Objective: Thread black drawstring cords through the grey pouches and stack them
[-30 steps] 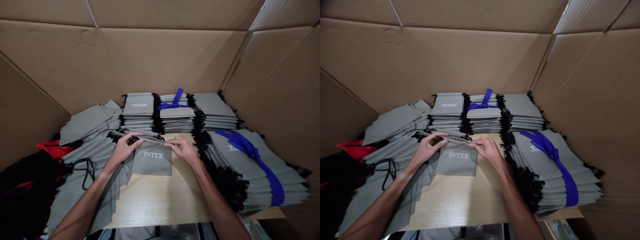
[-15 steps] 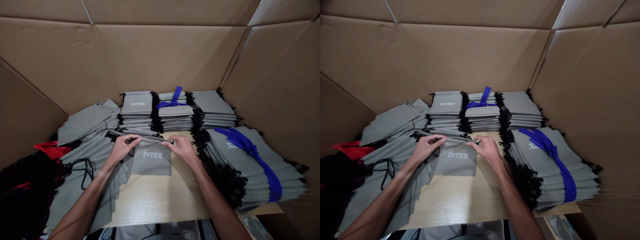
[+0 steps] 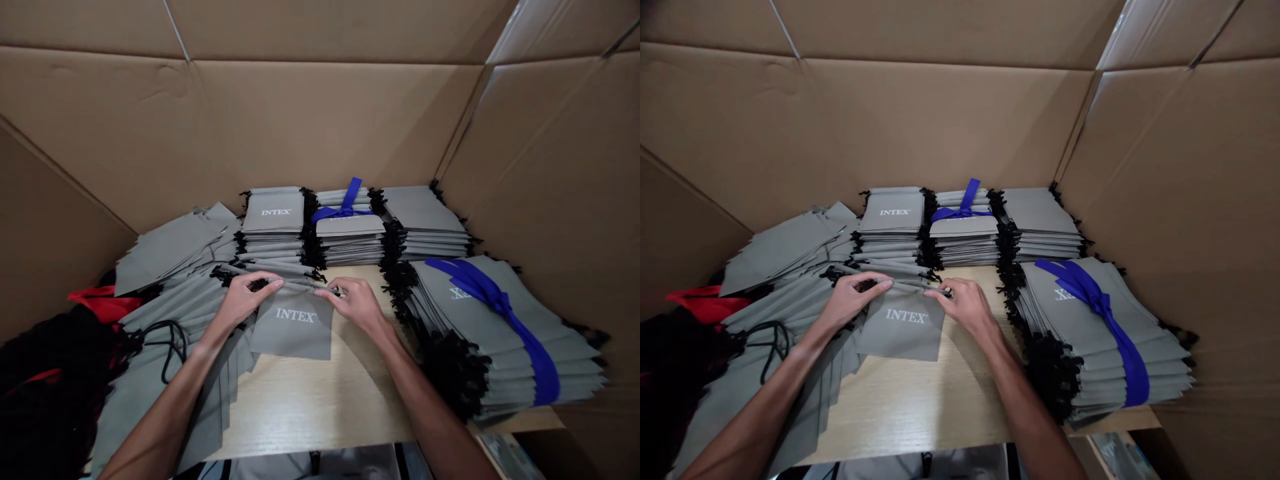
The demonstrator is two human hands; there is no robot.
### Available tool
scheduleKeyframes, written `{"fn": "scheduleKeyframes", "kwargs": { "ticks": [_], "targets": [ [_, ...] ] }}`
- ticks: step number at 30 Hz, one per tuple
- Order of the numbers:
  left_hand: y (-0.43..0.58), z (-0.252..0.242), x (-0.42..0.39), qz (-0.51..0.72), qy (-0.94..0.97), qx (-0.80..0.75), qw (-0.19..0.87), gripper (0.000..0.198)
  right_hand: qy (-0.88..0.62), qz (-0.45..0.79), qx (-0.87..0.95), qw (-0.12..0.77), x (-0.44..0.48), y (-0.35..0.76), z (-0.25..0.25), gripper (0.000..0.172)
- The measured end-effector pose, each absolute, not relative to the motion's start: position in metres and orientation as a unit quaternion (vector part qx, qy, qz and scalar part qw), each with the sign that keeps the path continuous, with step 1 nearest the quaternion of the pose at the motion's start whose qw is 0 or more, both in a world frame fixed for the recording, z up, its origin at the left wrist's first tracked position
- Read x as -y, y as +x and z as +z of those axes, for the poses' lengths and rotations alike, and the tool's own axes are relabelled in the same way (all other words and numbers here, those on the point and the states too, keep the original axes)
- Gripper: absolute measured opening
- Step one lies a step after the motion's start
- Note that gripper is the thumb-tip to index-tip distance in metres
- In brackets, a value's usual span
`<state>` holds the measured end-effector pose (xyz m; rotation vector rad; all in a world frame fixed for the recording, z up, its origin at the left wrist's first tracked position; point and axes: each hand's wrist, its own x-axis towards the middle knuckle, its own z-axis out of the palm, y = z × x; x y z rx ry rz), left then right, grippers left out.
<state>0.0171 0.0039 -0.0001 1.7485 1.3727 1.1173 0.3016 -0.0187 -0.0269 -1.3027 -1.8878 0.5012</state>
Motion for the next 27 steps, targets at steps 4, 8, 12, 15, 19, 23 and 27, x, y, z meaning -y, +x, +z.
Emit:
{"fn": "scheduleKeyframes", "kwargs": {
  "ticks": [4, 8, 12, 15, 19, 23, 27],
  "targets": [
    [0.015, -0.006, -0.006, 0.419, 0.667, -0.524, 0.324, 0.045, -0.533, 0.196, 0.733, 0.374, 0.017, 0.306, -0.026, 0.041],
    [0.011, -0.013, -0.010, 0.428, 0.656, -0.527, 0.330, 0.047, -0.560, 0.182, 0.721, 0.365, 0.015, 0.311, -0.028, 0.048],
    [0.007, -0.013, -0.012, 0.421, 0.657, -0.526, 0.339, 0.044, -0.541, 0.175, 0.735, 0.369, 0.013, 0.315, -0.030, 0.046],
    [0.000, -0.009, -0.013, 0.430, 0.650, -0.532, 0.331, 0.044, -0.531, 0.176, 0.732, 0.389, 0.012, 0.320, -0.031, 0.041],
    [-0.012, -0.003, -0.014, 0.453, 0.633, -0.545, 0.312, 0.050, -0.535, 0.168, 0.721, 0.406, 0.009, 0.327, -0.031, 0.038],
    [-0.028, 0.002, -0.016, 0.471, 0.616, -0.564, 0.285, 0.053, -0.539, 0.151, 0.709, 0.428, 0.007, 0.332, -0.031, 0.048],
    [-0.044, 0.006, -0.019, 0.497, 0.593, -0.575, 0.267, 0.054, -0.548, 0.130, 0.700, 0.440, 0.005, 0.337, -0.031, 0.060]
  ]
}}
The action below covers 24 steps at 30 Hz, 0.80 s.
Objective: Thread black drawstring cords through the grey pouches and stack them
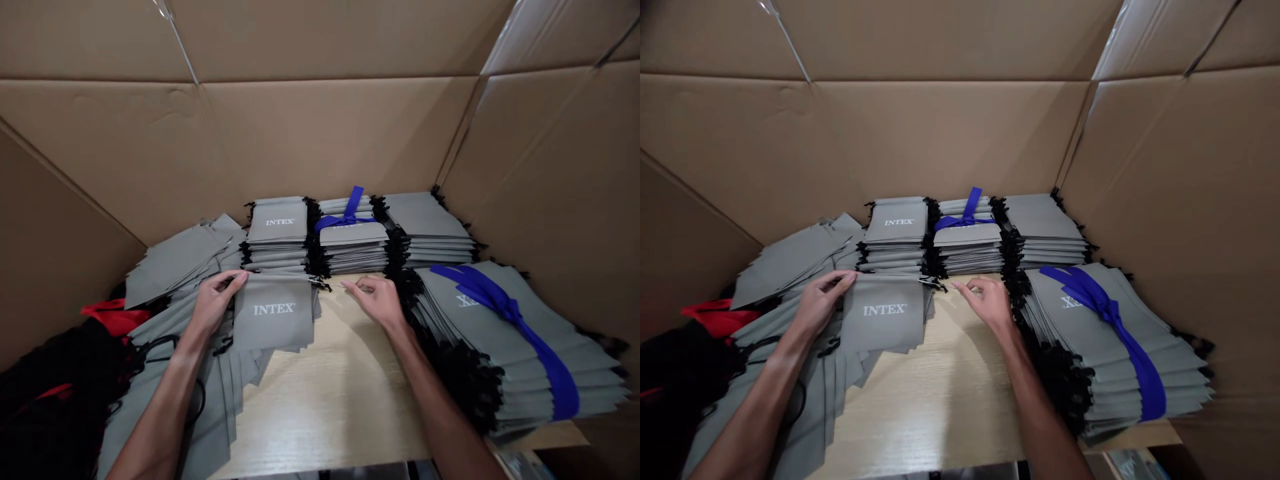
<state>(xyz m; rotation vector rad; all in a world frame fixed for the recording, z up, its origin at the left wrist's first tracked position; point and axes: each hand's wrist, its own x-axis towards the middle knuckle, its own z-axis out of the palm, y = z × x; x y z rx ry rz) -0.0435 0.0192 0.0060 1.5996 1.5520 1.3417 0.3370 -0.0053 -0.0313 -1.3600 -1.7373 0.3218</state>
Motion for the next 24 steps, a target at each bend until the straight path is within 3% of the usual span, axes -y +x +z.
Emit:
{"fn": "scheduleKeyframes", "kwargs": {
  "ticks": [6, 13, 19, 24],
  "targets": [
    [-0.053, 0.003, -0.024, 0.523, 0.557, -0.583, 0.276, 0.049, -0.577, 0.097, 0.681, 0.440, 0.004, 0.338, -0.032, 0.072],
    [-0.055, -0.004, -0.030, 0.545, 0.498, -0.617, 0.272, 0.063, -0.598, 0.108, 0.646, 0.463, 0.005, 0.339, -0.028, 0.079],
    [-0.057, -0.002, -0.031, 0.566, 0.479, -0.610, 0.279, 0.073, -0.582, 0.155, 0.592, 0.535, 0.006, 0.336, -0.018, 0.074],
    [-0.050, 0.000, -0.028, 0.568, 0.495, -0.586, 0.300, 0.077, -0.523, 0.288, 0.556, 0.578, 0.007, 0.318, -0.018, 0.057]
  ]
}}
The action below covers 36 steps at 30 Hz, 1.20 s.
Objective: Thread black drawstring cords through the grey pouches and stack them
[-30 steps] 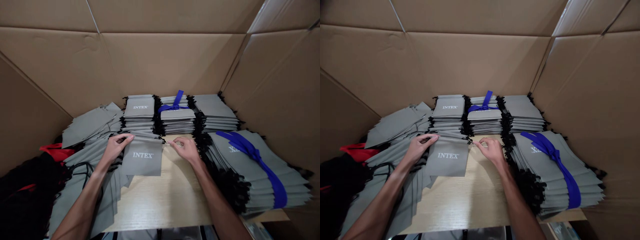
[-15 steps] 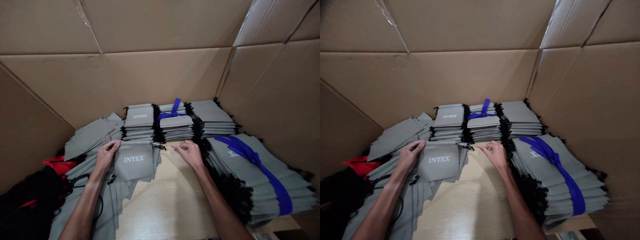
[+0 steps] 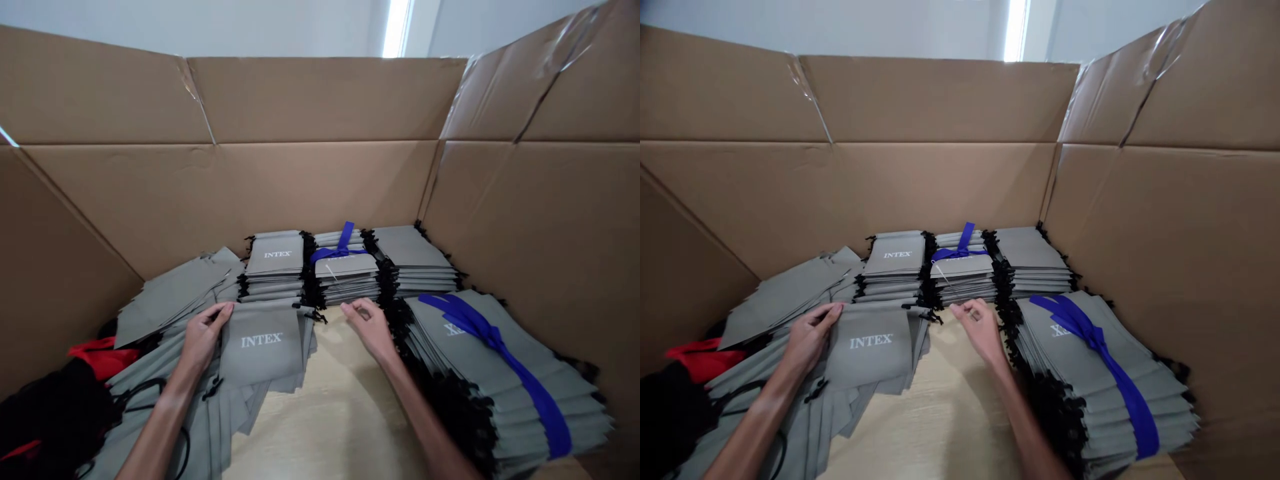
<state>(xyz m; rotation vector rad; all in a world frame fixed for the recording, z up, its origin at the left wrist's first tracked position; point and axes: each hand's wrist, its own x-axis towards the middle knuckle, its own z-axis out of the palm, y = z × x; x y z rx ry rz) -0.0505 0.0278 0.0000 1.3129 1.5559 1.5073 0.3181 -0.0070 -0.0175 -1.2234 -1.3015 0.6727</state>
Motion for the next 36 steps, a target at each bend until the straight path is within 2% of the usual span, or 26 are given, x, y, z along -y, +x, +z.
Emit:
{"fn": "scheduleKeyframes", "kwargs": {
  "ticks": [6, 11, 14, 21, 27, 36],
  "targets": [
    [-0.034, 0.002, -0.020, 0.519, 0.560, -0.576, 0.294, 0.072, -0.453, 0.428, 0.506, 0.597, 0.014, 0.289, -0.020, 0.054],
    [-0.028, 0.005, -0.017, 0.489, 0.595, -0.578, 0.269, 0.068, -0.420, 0.572, 0.477, 0.518, 0.017, 0.281, -0.023, 0.061],
    [-0.029, 0.005, -0.017, 0.487, 0.593, -0.589, 0.255, 0.068, -0.425, 0.612, 0.440, 0.501, 0.018, 0.281, -0.026, 0.062],
    [-0.027, 0.003, -0.018, 0.490, 0.584, -0.600, 0.244, 0.068, -0.432, 0.609, 0.424, 0.512, 0.017, 0.286, -0.023, 0.064],
    [-0.023, -0.001, -0.018, 0.506, 0.584, -0.594, 0.224, 0.064, -0.467, 0.505, 0.479, 0.545, 0.016, 0.285, -0.025, 0.052],
    [-0.023, 0.000, -0.017, 0.502, 0.601, -0.587, 0.207, 0.061, -0.466, 0.481, 0.483, 0.564, 0.013, 0.284, -0.029, 0.047]
  ]
}}
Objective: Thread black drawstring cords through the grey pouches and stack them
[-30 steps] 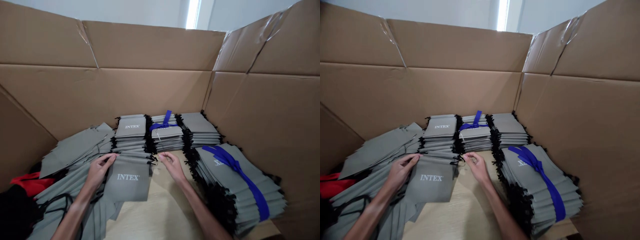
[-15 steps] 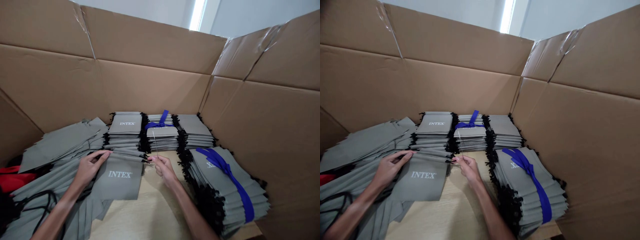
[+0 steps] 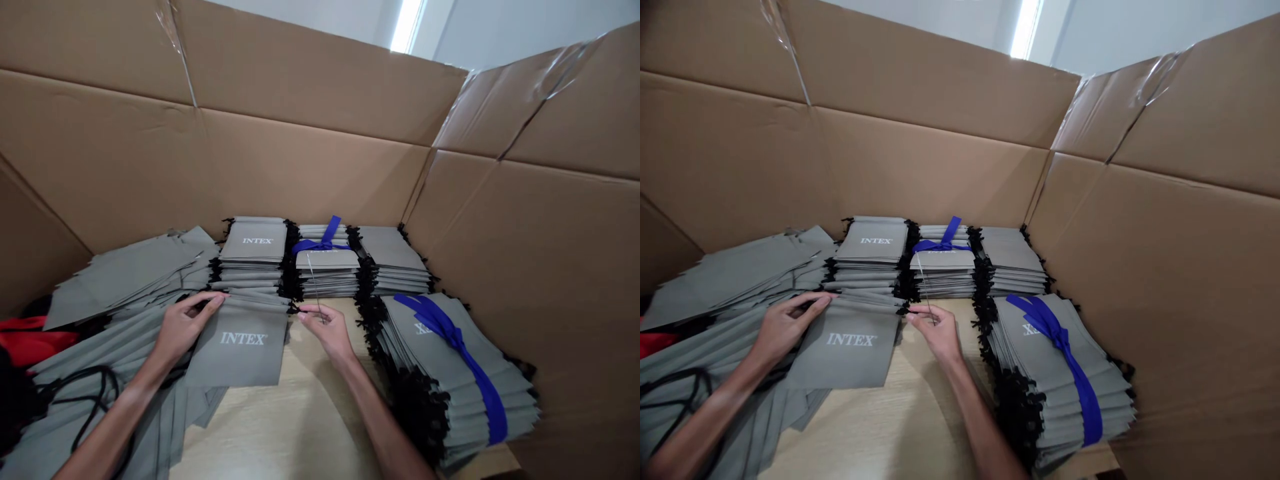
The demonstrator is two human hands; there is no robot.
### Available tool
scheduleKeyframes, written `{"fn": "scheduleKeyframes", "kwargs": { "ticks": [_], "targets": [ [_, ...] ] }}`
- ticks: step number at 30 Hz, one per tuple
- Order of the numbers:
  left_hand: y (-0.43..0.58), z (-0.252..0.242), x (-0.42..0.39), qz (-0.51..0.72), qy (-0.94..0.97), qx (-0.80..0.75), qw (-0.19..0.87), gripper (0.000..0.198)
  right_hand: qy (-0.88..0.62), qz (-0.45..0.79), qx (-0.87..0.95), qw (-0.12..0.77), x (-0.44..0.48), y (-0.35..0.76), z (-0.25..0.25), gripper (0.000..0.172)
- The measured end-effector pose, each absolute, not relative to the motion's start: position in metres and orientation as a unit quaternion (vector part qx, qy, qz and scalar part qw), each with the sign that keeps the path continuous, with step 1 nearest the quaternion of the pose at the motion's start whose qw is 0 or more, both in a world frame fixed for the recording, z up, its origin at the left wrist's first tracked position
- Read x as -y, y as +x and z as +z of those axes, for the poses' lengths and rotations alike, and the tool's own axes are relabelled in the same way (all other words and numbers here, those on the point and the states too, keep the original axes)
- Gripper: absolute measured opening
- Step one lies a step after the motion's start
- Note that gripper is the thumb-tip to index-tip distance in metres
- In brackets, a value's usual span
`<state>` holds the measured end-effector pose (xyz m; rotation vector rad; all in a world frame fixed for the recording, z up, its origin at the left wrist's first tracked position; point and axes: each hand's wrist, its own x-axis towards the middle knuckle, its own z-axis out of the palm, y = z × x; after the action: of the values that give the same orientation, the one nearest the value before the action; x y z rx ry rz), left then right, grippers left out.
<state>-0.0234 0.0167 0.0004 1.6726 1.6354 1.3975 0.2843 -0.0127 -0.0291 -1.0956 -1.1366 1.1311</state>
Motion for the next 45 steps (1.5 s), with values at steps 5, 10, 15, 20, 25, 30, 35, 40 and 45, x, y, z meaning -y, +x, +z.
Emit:
{"fn": "scheduleKeyframes", "kwargs": {
  "ticks": [5, 10, 15, 20, 25, 30, 35, 40, 45],
  "targets": [
    [-0.023, 0.000, -0.017, 0.498, 0.601, -0.589, 0.210, 0.064, -0.467, 0.477, 0.488, 0.563, 0.011, 0.284, -0.032, 0.044],
    [-0.023, 0.001, -0.017, 0.487, 0.609, -0.590, 0.208, 0.060, -0.466, 0.463, 0.493, 0.571, 0.009, 0.281, -0.038, 0.046],
    [-0.022, 0.000, -0.017, 0.492, 0.598, -0.595, 0.214, 0.056, -0.444, 0.473, 0.491, 0.581, 0.009, 0.278, -0.042, 0.050],
    [-0.021, -0.002, -0.018, 0.504, 0.582, -0.598, 0.222, 0.056, -0.452, 0.455, 0.509, 0.574, 0.009, 0.280, -0.043, 0.048],
    [-0.021, -0.002, -0.017, 0.498, 0.583, -0.604, 0.218, 0.057, -0.455, 0.448, 0.517, 0.570, 0.008, 0.284, -0.043, 0.047],
    [-0.021, -0.002, -0.017, 0.508, 0.583, -0.592, 0.228, 0.056, -0.448, 0.453, 0.516, 0.573, 0.007, 0.283, -0.046, 0.049],
    [-0.021, -0.002, -0.018, 0.507, 0.581, -0.594, 0.229, 0.049, -0.444, 0.461, 0.514, 0.571, 0.008, 0.284, -0.045, 0.052],
    [-0.019, -0.001, -0.017, 0.512, 0.581, -0.592, 0.225, 0.046, -0.457, 0.459, 0.518, 0.558, 0.011, 0.286, -0.038, 0.049],
    [-0.020, -0.002, -0.019, 0.508, 0.578, -0.601, 0.216, 0.043, -0.468, 0.444, 0.514, 0.564, 0.010, 0.290, -0.033, 0.048]
  ]
}}
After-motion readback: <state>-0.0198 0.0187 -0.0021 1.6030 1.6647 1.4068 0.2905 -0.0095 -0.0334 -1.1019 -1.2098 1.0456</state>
